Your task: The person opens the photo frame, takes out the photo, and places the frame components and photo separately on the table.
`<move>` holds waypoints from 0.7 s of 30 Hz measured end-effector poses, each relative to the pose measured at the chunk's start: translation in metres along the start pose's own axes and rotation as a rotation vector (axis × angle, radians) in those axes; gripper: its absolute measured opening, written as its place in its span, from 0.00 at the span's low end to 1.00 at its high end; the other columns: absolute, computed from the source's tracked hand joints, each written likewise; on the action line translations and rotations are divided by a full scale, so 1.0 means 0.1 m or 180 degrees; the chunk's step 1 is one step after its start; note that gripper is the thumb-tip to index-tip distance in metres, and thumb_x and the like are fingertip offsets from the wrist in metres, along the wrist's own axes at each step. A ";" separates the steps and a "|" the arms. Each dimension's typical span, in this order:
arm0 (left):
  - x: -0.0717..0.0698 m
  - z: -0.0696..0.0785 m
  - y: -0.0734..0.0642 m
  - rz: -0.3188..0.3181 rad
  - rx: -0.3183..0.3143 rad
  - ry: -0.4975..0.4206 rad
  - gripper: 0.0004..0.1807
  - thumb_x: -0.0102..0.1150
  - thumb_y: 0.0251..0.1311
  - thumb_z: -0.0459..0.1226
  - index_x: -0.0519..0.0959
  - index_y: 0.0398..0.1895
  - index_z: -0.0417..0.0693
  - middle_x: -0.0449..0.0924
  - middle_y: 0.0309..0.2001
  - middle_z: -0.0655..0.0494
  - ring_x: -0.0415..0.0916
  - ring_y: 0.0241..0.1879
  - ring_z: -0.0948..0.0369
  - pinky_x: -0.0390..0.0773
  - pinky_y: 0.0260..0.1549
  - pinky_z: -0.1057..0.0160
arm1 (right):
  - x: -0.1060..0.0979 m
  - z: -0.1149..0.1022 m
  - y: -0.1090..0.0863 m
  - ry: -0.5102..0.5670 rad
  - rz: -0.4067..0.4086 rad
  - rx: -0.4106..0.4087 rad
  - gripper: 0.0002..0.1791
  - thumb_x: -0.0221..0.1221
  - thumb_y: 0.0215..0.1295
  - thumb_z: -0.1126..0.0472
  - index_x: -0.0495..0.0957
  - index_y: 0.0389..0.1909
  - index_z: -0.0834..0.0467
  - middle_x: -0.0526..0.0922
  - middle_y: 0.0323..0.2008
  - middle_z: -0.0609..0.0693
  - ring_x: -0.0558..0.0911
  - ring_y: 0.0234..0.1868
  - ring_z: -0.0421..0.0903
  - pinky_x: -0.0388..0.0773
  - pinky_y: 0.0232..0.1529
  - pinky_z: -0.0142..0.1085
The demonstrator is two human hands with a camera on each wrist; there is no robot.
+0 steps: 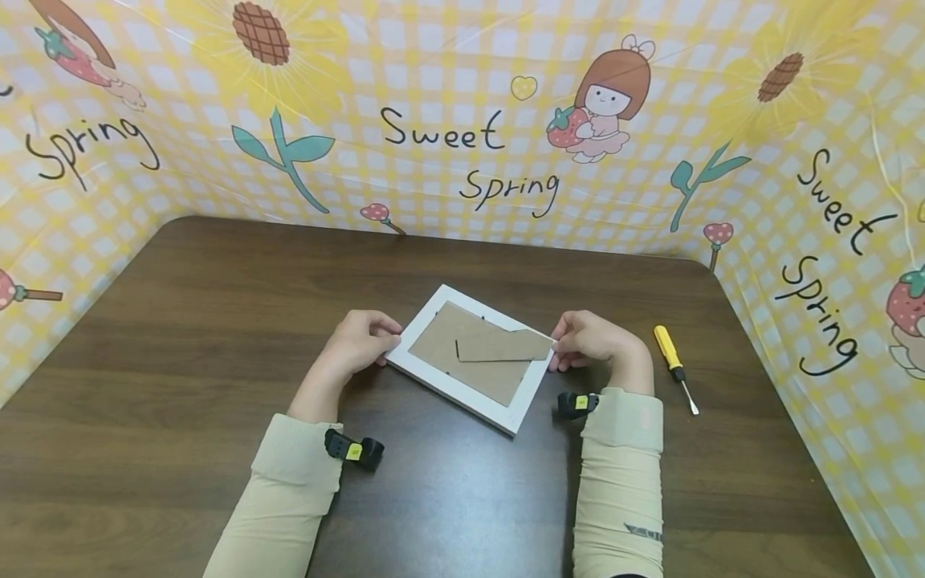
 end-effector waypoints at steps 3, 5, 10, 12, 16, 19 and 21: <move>-0.02 0.00 0.00 0.0066 0.0037 -0.0057 0.12 0.59 0.65 0.36 0.83 0.48 0.43 0.85 0.43 0.45 0.81 0.32 0.58 0.75 0.32 0.65 | 0.00 0.02 -0.01 -0.0011 -0.0054 0.0057 0.08 0.54 0.70 0.67 0.68 0.44 0.67 0.88 0.31 0.53 0.82 0.31 0.46 0.79 0.35 0.36; -0.03 0.00 0.01 0.0107 0.0074 -0.0040 0.12 0.59 0.65 0.35 0.84 0.48 0.43 0.85 0.44 0.45 0.80 0.37 0.56 0.76 0.35 0.63 | 0.01 0.03 -0.01 -0.0029 -0.0087 0.0066 0.08 0.55 0.69 0.67 0.69 0.43 0.67 0.88 0.30 0.53 0.82 0.30 0.45 0.78 0.33 0.35; -0.05 -0.02 0.02 0.0162 0.0131 -0.0060 0.12 0.59 0.66 0.34 0.85 0.48 0.41 0.84 0.49 0.43 0.79 0.46 0.51 0.78 0.46 0.56 | 0.02 0.02 -0.02 -0.0111 -0.0134 0.0065 0.08 0.57 0.68 0.66 0.71 0.40 0.67 0.87 0.29 0.51 0.81 0.30 0.44 0.77 0.32 0.34; -0.05 -0.02 0.03 0.0189 0.0134 -0.0074 0.12 0.59 0.66 0.34 0.85 0.48 0.41 0.83 0.50 0.42 0.79 0.49 0.49 0.78 0.50 0.52 | 0.03 0.01 -0.03 -0.0162 -0.0143 0.0055 0.08 0.58 0.68 0.65 0.72 0.40 0.67 0.87 0.28 0.51 0.81 0.30 0.44 0.76 0.31 0.34; -0.07 -0.03 0.04 0.0249 0.0145 -0.0082 0.12 0.59 0.66 0.34 0.85 0.48 0.40 0.83 0.52 0.41 0.77 0.54 0.47 0.75 0.55 0.49 | 0.05 -0.01 -0.04 -0.0263 -0.0167 0.0012 0.07 0.58 0.67 0.66 0.73 0.38 0.67 0.87 0.27 0.49 0.80 0.29 0.43 0.72 0.30 0.33; -0.07 -0.03 0.05 0.0284 0.0140 -0.0112 0.12 0.59 0.66 0.34 0.85 0.48 0.40 0.83 0.52 0.41 0.77 0.55 0.47 0.75 0.56 0.49 | 0.07 -0.03 -0.05 -0.0318 -0.0218 -0.0009 0.06 0.57 0.66 0.67 0.74 0.38 0.67 0.87 0.27 0.49 0.80 0.29 0.43 0.72 0.30 0.33; -0.07 -0.04 0.05 0.0319 0.0145 -0.0129 0.12 0.59 0.66 0.34 0.85 0.48 0.40 0.84 0.51 0.41 0.77 0.55 0.47 0.75 0.56 0.49 | 0.08 -0.03 -0.06 -0.0337 -0.0265 0.0004 0.06 0.57 0.65 0.67 0.74 0.38 0.67 0.87 0.27 0.49 0.81 0.29 0.43 0.72 0.30 0.33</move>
Point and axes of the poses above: each hand's wrist, its own y-axis towards the middle knuckle, its own x-axis out of the palm, z = x × y, the point moved 8 cm from there along y, towards the middle knuckle
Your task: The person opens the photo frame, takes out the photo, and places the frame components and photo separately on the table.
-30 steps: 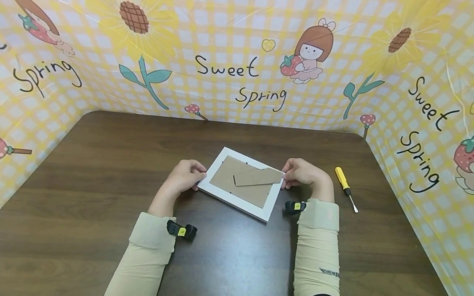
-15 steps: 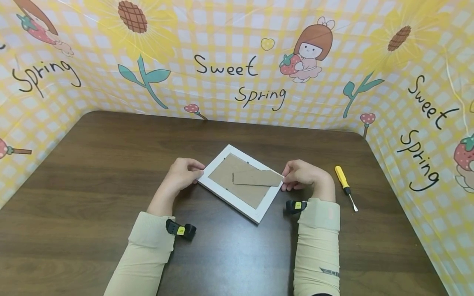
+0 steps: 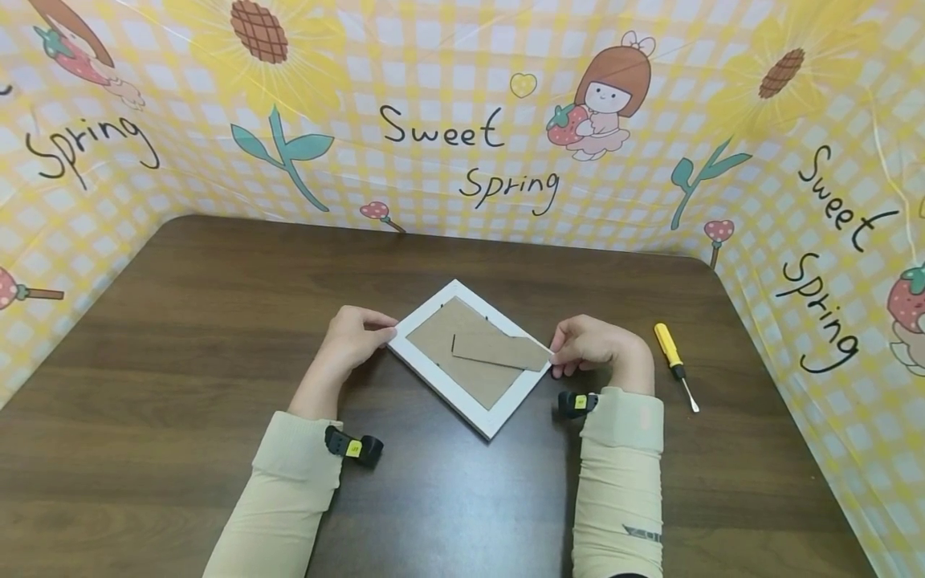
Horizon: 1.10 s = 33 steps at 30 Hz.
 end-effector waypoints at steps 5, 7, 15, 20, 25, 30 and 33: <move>0.00 0.02 0.00 0.0023 0.0042 -0.0017 0.12 0.59 0.66 0.34 0.85 0.48 0.40 0.84 0.51 0.40 0.77 0.54 0.47 0.75 0.56 0.49 | 0.02 0.01 -0.02 0.0009 -0.0135 0.0011 0.05 0.56 0.65 0.68 0.74 0.37 0.67 0.86 0.27 0.49 0.81 0.29 0.43 0.75 0.32 0.33; 0.01 0.04 0.00 -0.0014 0.0048 -0.0023 0.12 0.59 0.66 0.34 0.85 0.49 0.39 0.83 0.51 0.40 0.78 0.53 0.47 0.76 0.55 0.50 | 0.01 0.01 -0.03 0.0059 -0.0157 0.0038 0.06 0.56 0.66 0.68 0.74 0.38 0.69 0.86 0.27 0.49 0.81 0.30 0.43 0.77 0.34 0.33; -0.08 0.03 -0.13 -0.0239 -0.0409 0.0208 0.17 0.57 0.69 0.41 0.79 0.51 0.37 0.85 0.36 0.45 0.85 0.32 0.56 0.76 0.44 0.55 | -0.17 -0.17 -0.11 -0.0325 0.0530 -0.0236 0.19 0.56 0.70 0.63 0.73 0.54 0.73 0.84 0.41 0.62 0.81 0.39 0.49 0.80 0.47 0.43; -0.03 0.06 -0.25 -0.0647 -0.0530 0.0430 0.18 0.57 0.69 0.43 0.81 0.42 0.34 0.82 0.20 0.50 0.85 0.22 0.58 0.79 0.45 0.55 | -0.13 -0.26 -0.03 -0.0438 0.0632 -0.0219 0.20 0.55 0.72 0.61 0.73 0.57 0.72 0.82 0.49 0.67 0.82 0.46 0.54 0.79 0.53 0.49; 0.07 0.10 -0.28 -0.0780 -0.0482 0.0413 0.15 0.60 0.67 0.42 0.83 0.35 0.35 0.81 0.16 0.53 0.84 0.18 0.61 0.80 0.49 0.56 | -0.03 -0.34 0.08 -0.0611 0.0540 -0.0278 0.18 0.55 0.71 0.62 0.76 0.55 0.70 0.82 0.49 0.64 0.82 0.45 0.52 0.80 0.51 0.47; 0.15 0.09 -0.28 -0.0814 -0.0465 0.0360 0.15 0.61 0.65 0.41 0.83 0.30 0.36 0.82 0.15 0.51 0.83 0.17 0.62 0.80 0.47 0.59 | 0.04 -0.39 0.15 -0.0763 0.0508 -0.0255 0.14 0.56 0.69 0.64 0.77 0.49 0.69 0.82 0.42 0.60 0.79 0.37 0.49 0.77 0.42 0.41; 0.19 0.08 -0.28 -0.0898 -0.0497 0.0231 0.14 0.62 0.64 0.39 0.83 0.29 0.35 0.82 0.14 0.51 0.82 0.16 0.63 0.82 0.38 0.64 | 0.08 -0.39 0.19 -0.0819 0.0481 -0.0214 0.11 0.56 0.68 0.65 0.76 0.46 0.68 0.80 0.36 0.56 0.75 0.33 0.46 0.73 0.36 0.36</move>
Point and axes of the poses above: each hand's wrist, its own y-axis towards the middle knuckle, its own x-axis out of the palm, z = x × y, the point moved 8 cm from there along y, towards the middle knuckle
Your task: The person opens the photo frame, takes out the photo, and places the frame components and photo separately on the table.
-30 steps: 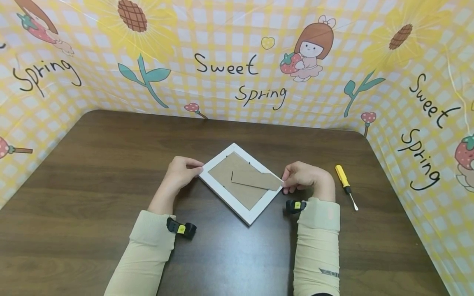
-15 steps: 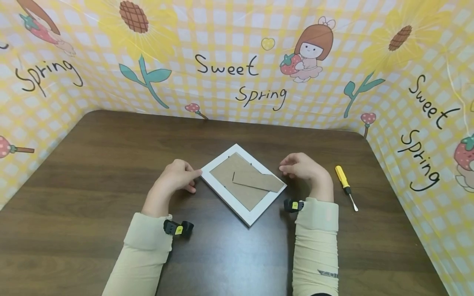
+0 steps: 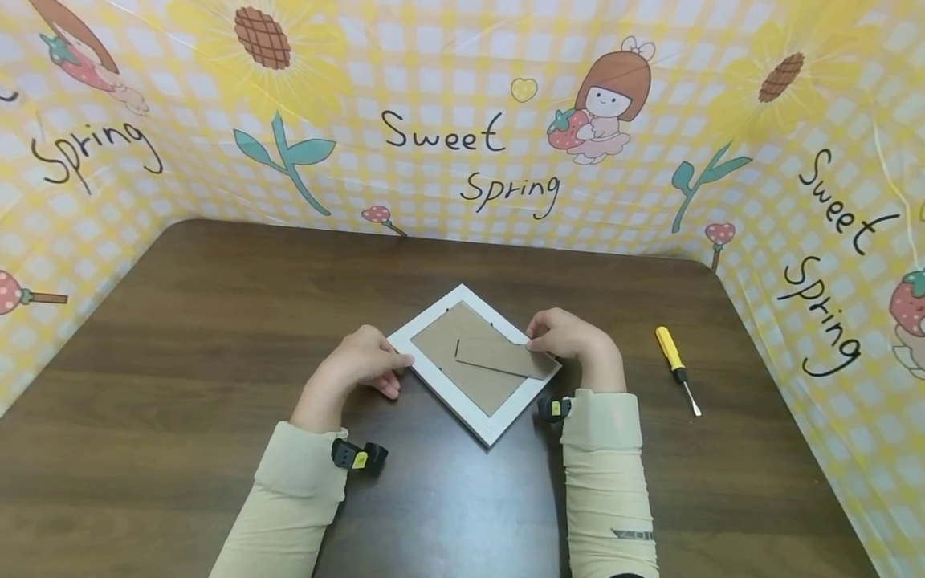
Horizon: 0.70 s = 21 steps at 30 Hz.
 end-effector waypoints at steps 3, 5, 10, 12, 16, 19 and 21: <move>0.04 0.00 0.01 -0.0085 0.0032 -0.0095 0.14 0.62 0.64 0.38 0.84 0.28 0.34 0.82 0.13 0.52 0.81 0.14 0.64 0.79 0.28 0.68 | 0.02 0.00 0.01 -0.0034 0.0001 0.0004 0.08 0.56 0.68 0.67 0.75 0.43 0.68 0.77 0.31 0.53 0.73 0.30 0.45 0.71 0.33 0.35; 0.05 0.01 0.03 -0.0090 0.0055 -0.0097 0.14 0.62 0.64 0.38 0.84 0.27 0.34 0.81 0.13 0.52 0.80 0.14 0.65 0.77 0.25 0.70 | 0.02 0.00 0.02 -0.0049 0.0019 0.0021 0.07 0.56 0.68 0.67 0.75 0.43 0.67 0.76 0.30 0.52 0.73 0.30 0.45 0.70 0.32 0.35; 0.03 0.02 0.06 -0.0032 0.0061 -0.0152 0.13 0.61 0.65 0.38 0.85 0.30 0.35 0.83 0.16 0.51 0.82 0.16 0.65 0.79 0.28 0.70 | 0.00 -0.02 0.00 -0.0060 0.0021 0.0107 0.07 0.56 0.68 0.67 0.75 0.43 0.66 0.77 0.32 0.53 0.73 0.31 0.46 0.71 0.33 0.35; 0.03 0.02 0.07 0.0001 0.0069 -0.0171 0.12 0.61 0.65 0.38 0.85 0.32 0.36 0.84 0.18 0.51 0.82 0.16 0.65 0.80 0.30 0.68 | 0.00 -0.04 0.00 -0.0044 -0.0001 0.0116 0.07 0.56 0.68 0.67 0.75 0.43 0.67 0.76 0.32 0.53 0.73 0.31 0.46 0.71 0.33 0.35; 0.02 0.03 0.08 0.0094 0.0121 -0.0082 0.11 0.63 0.64 0.38 0.85 0.32 0.38 0.83 0.18 0.52 0.82 0.18 0.64 0.79 0.30 0.67 | 0.01 -0.07 -0.01 0.0020 -0.0049 0.0059 0.07 0.57 0.68 0.67 0.74 0.41 0.68 0.76 0.29 0.51 0.73 0.27 0.45 0.70 0.30 0.34; 0.02 0.05 0.09 0.0177 0.0187 0.0034 0.10 0.65 0.63 0.39 0.84 0.32 0.39 0.82 0.19 0.53 0.82 0.20 0.63 0.75 0.28 0.66 | 0.03 -0.06 0.00 0.0081 -0.0083 0.0020 0.08 0.58 0.67 0.68 0.74 0.42 0.69 0.75 0.26 0.51 0.73 0.24 0.44 0.70 0.29 0.34; 0.01 0.06 0.09 0.0227 0.0221 0.0084 0.09 0.65 0.62 0.39 0.84 0.32 0.40 0.82 0.20 0.53 0.82 0.21 0.62 0.73 0.27 0.67 | 0.04 -0.05 0.00 0.0115 -0.0108 0.0012 0.09 0.58 0.67 0.68 0.74 0.43 0.69 0.75 0.25 0.50 0.73 0.24 0.44 0.71 0.29 0.35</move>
Point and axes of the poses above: each hand's wrist, its own y-axis towards the middle knuckle, its own x-axis out of the palm, z = x × y, the point moved 8 cm from there along y, towards the middle knuckle
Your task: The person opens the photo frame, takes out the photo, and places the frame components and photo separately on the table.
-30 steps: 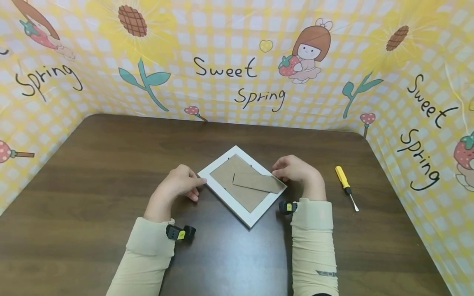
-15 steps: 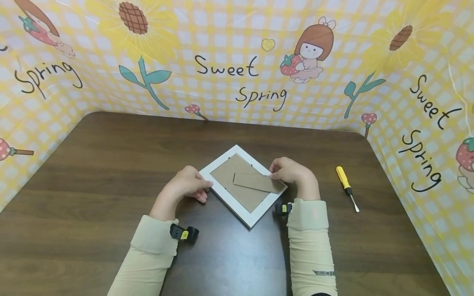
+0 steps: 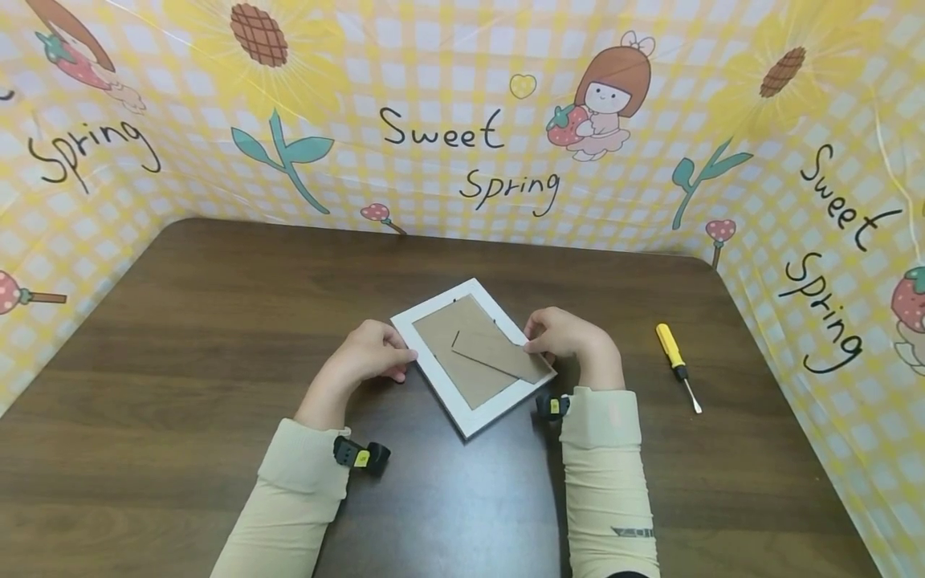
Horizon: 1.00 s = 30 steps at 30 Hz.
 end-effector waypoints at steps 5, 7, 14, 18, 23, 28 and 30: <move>-0.01 0.02 0.01 0.0075 0.0042 -0.0009 0.09 0.65 0.62 0.38 0.82 0.34 0.39 0.83 0.24 0.51 0.83 0.22 0.61 0.72 0.26 0.67 | 0.04 0.01 0.01 0.0157 -0.0076 0.0051 0.11 0.59 0.66 0.68 0.73 0.46 0.70 0.78 0.25 0.50 0.74 0.22 0.44 0.75 0.29 0.37; -0.01 0.02 0.01 0.0090 0.0014 -0.0044 0.10 0.66 0.61 0.38 0.81 0.38 0.38 0.84 0.26 0.50 0.84 0.23 0.61 0.73 0.28 0.66 | 0.06 0.02 0.01 0.0256 -0.0116 0.0103 0.12 0.59 0.67 0.68 0.72 0.47 0.69 0.79 0.26 0.51 0.75 0.23 0.44 0.76 0.29 0.37; 0.02 0.03 0.02 0.0104 -0.0061 -0.0126 0.21 0.66 0.62 0.38 0.74 0.55 0.37 0.85 0.30 0.48 0.84 0.27 0.60 0.73 0.34 0.64 | 0.10 0.04 0.01 0.0423 -0.0184 0.0261 0.11 0.60 0.67 0.66 0.70 0.45 0.66 0.82 0.28 0.50 0.80 0.24 0.45 0.78 0.29 0.36; 0.03 0.05 0.03 0.0119 -0.0030 -0.0061 0.25 0.65 0.62 0.38 0.73 0.59 0.37 0.85 0.28 0.49 0.82 0.28 0.59 0.71 0.33 0.64 | 0.11 0.03 0.01 0.0435 -0.0196 0.0261 0.11 0.60 0.67 0.66 0.70 0.45 0.66 0.83 0.26 0.51 0.82 0.24 0.44 0.78 0.29 0.36; 0.04 0.08 0.06 0.0153 0.0085 0.0005 0.28 0.64 0.63 0.37 0.70 0.64 0.36 0.86 0.29 0.49 0.81 0.30 0.58 0.73 0.36 0.61 | 0.13 0.02 0.03 0.0502 -0.0244 0.0282 0.17 0.59 0.67 0.67 0.66 0.52 0.67 0.86 0.28 0.54 0.85 0.24 0.45 0.80 0.29 0.37; 0.04 0.07 0.07 0.0170 0.0142 0.0021 0.29 0.63 0.64 0.36 0.68 0.67 0.35 0.87 0.32 0.48 0.82 0.33 0.57 0.77 0.45 0.55 | 0.17 0.02 0.04 0.0561 -0.0318 0.0362 0.24 0.57 0.68 0.67 0.59 0.60 0.65 0.86 0.29 0.55 0.85 0.24 0.45 0.80 0.29 0.36; 0.04 0.06 0.07 0.0174 0.0134 0.0008 0.29 0.62 0.65 0.35 0.68 0.68 0.36 0.87 0.33 0.48 0.81 0.34 0.57 0.76 0.44 0.56 | 0.19 0.02 0.05 0.0581 -0.0328 0.0382 0.25 0.57 0.68 0.68 0.58 0.61 0.65 0.86 0.28 0.55 0.85 0.24 0.44 0.80 0.28 0.35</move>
Point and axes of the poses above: each hand's wrist, its own y-axis towards the middle knuckle, its own x-axis out of the palm, z = x × y, the point moved 8 cm from there along y, towards the middle knuckle
